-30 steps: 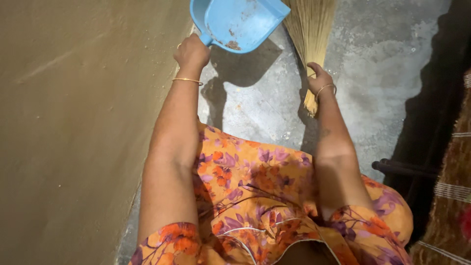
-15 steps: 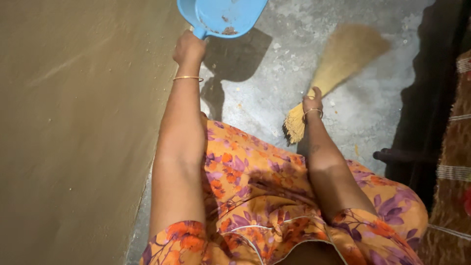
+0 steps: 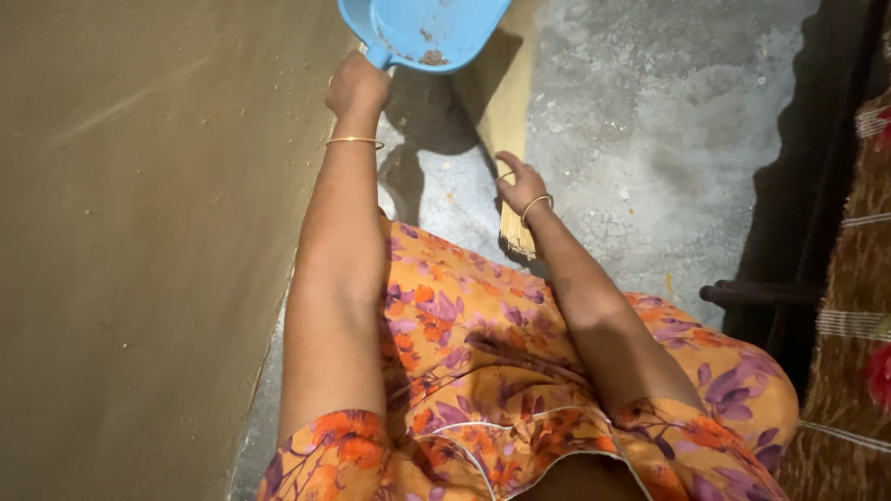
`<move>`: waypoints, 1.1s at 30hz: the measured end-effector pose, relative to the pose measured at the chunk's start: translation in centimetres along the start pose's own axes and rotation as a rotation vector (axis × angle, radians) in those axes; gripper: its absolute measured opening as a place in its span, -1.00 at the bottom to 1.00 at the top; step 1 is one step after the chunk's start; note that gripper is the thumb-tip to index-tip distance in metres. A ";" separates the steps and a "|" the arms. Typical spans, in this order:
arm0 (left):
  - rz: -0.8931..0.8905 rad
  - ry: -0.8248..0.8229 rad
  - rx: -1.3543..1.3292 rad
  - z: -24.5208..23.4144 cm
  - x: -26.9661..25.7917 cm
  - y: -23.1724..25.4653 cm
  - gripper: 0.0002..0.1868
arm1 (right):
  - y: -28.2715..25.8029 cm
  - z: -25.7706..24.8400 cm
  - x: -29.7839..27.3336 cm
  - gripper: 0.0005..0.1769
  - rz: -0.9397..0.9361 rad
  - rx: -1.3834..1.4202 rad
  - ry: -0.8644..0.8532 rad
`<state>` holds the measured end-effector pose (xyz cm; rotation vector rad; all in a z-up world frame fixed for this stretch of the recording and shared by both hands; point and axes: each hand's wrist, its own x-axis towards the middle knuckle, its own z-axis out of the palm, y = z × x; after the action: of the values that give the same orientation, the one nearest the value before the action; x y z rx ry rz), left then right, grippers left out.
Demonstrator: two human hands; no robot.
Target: The person sweeps debris from a floor into a blue dustpan using a short handheld broom while sitting on the ground.
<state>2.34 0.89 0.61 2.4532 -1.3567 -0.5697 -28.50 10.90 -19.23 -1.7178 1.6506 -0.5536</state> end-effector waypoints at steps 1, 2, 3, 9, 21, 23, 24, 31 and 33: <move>-0.012 -0.007 0.002 -0.2 -0.1 -0.2 -0.58 | -0.6 0.0 0.0 -0.36 0.000 0.002 -0.002; -0.023 -0.015 0.004 -0.3 0.0 -0.4 -0.54 | -1.2 0.0 -0.1 -0.36 -0.028 -0.075 -0.113; -0.024 -0.013 0.006 -0.3 0.2 -0.6 -0.54 | -1.7 -0.1 0.0 -0.35 -0.057 -0.152 -0.224; -0.106 -0.024 0.040 -0.6 1.8 -2.5 -0.65 | -1.9 -0.3 0.9 -0.35 -0.001 -0.296 -0.415; -0.139 -0.020 0.033 -1.0 2.9 -3.8 -0.62 | 0.8 -4.2 2.9 -0.40 0.269 -0.256 -0.032; -0.102 -0.005 0.007 -0.6 2.9 -3.7 -0.60 | 0.2 -3.3 2.7 -0.37 0.259 -0.220 0.011; -0.100 -0.007 0.005 -0.5 2.9 -3.4 -0.60 | -0.3 -2.7 2.5 -0.35 0.250 -0.185 0.054; -0.080 0.003 -0.043 1.1 2.8 -1.4 -0.67 | -4.4 0.1 0.6 -0.40 -0.093 -0.196 -0.211; -0.076 0.006 -0.036 1.3 2.6 -1.3 -0.67 | -5.2 0.3 0.0 -0.39 -0.126 -0.309 -0.466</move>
<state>3.95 -0.71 -1.56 2.4844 -1.2449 -0.5976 -24.70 10.72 -15.69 -1.9950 1.3449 0.0597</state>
